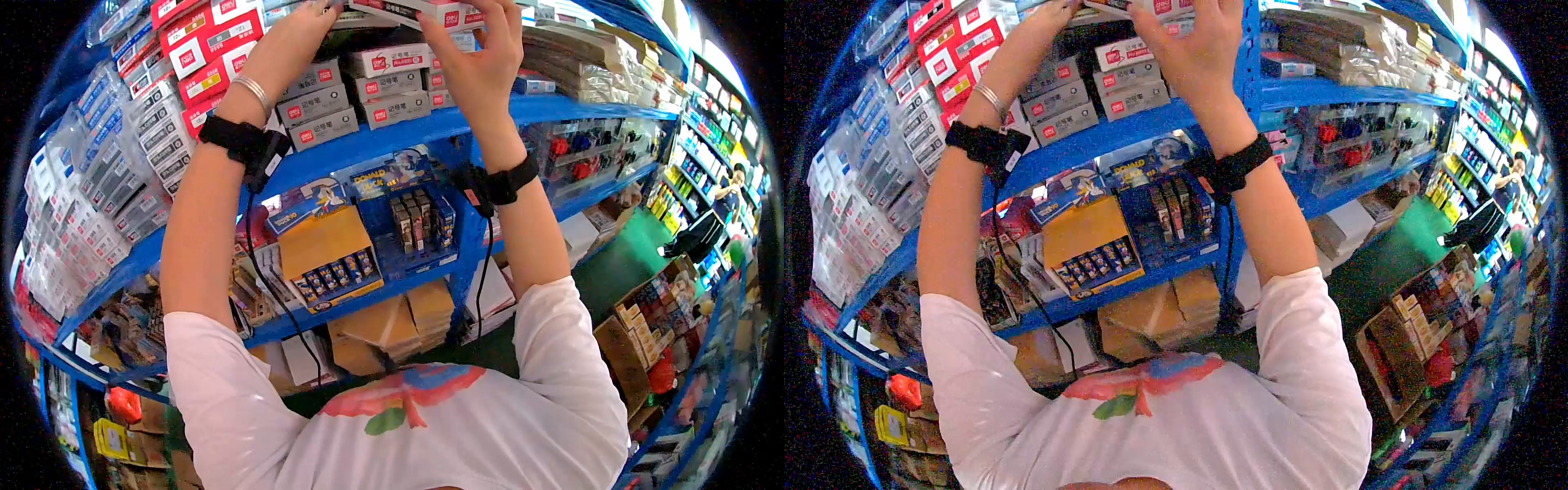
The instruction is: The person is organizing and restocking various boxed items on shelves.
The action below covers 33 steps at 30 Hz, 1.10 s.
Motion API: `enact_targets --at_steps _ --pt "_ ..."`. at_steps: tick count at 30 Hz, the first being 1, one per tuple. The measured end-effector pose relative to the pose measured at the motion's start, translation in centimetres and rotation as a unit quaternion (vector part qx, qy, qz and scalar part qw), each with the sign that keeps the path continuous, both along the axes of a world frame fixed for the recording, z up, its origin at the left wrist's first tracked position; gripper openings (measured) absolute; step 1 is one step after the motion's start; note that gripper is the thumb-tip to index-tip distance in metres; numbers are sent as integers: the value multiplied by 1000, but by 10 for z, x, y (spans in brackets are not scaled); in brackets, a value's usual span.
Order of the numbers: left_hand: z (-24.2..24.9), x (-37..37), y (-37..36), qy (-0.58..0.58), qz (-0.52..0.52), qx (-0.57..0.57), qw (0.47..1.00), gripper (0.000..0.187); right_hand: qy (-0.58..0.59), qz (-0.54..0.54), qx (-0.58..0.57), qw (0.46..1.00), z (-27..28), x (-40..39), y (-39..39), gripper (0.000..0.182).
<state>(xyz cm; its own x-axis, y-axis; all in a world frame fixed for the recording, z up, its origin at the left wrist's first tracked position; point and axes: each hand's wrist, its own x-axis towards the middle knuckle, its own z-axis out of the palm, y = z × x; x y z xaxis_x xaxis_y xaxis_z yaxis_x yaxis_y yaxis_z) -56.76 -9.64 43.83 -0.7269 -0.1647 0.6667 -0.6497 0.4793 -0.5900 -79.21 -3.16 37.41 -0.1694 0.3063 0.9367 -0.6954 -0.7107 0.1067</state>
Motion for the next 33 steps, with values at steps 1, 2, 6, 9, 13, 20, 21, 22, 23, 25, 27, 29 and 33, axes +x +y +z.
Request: enact_targets --at_steps 1,2,6,9,13,20,21,22,23,25,27,29,33 --pt "0 -1 5 -13 3 5 1000 29 2 -11 -14 1000 0 -2 -3 32" --pt "0 -2 9 -26 6 10 1000 29 5 -7 -10 1000 -1 -3 -3 32" --pt "1 -5 18 4 -64 113 992 34 12 9 -3 1000 -2 -1 2 32" --pt "-3 -7 17 30 -89 104 990 44 12 1 -15 1000 -2 1 0 31" --pt "-7 -8 18 38 -97 53 993 55 12 -8 -24 1000 -3 0 -2 31" --pt "-8 -7 10 25 -97 -19 995 65 18 20 -2 1000 -5 -3 0 32" --pt "-9 -8 14 36 -71 -6 997 60 19 16 -2 1000 -5 -3 0 32" --pt "-10 -9 21 48 -45 7 998 55 19 13 -3 1000 -6 -3 0 32" --pt "-13 -9 26 60 -18 21 998 50 20 4 -12 1000 -5 -3 0 32" --pt "-7 -3 12 54 5 63 997 35 22 -13 -27 999 -5 -2 0 32" --pt "-4 -1 3 77 9 91 993 23 19 2 -18 1000 -5 -1 -1 32" --pt "-1 -1 2 129 -5 103 986 17 14 1 -6 1000 -4 0 1 32" --pt "-15 -10 7 138 -8 50 989 29 -2 3 12 1000 -8 2 3 33"
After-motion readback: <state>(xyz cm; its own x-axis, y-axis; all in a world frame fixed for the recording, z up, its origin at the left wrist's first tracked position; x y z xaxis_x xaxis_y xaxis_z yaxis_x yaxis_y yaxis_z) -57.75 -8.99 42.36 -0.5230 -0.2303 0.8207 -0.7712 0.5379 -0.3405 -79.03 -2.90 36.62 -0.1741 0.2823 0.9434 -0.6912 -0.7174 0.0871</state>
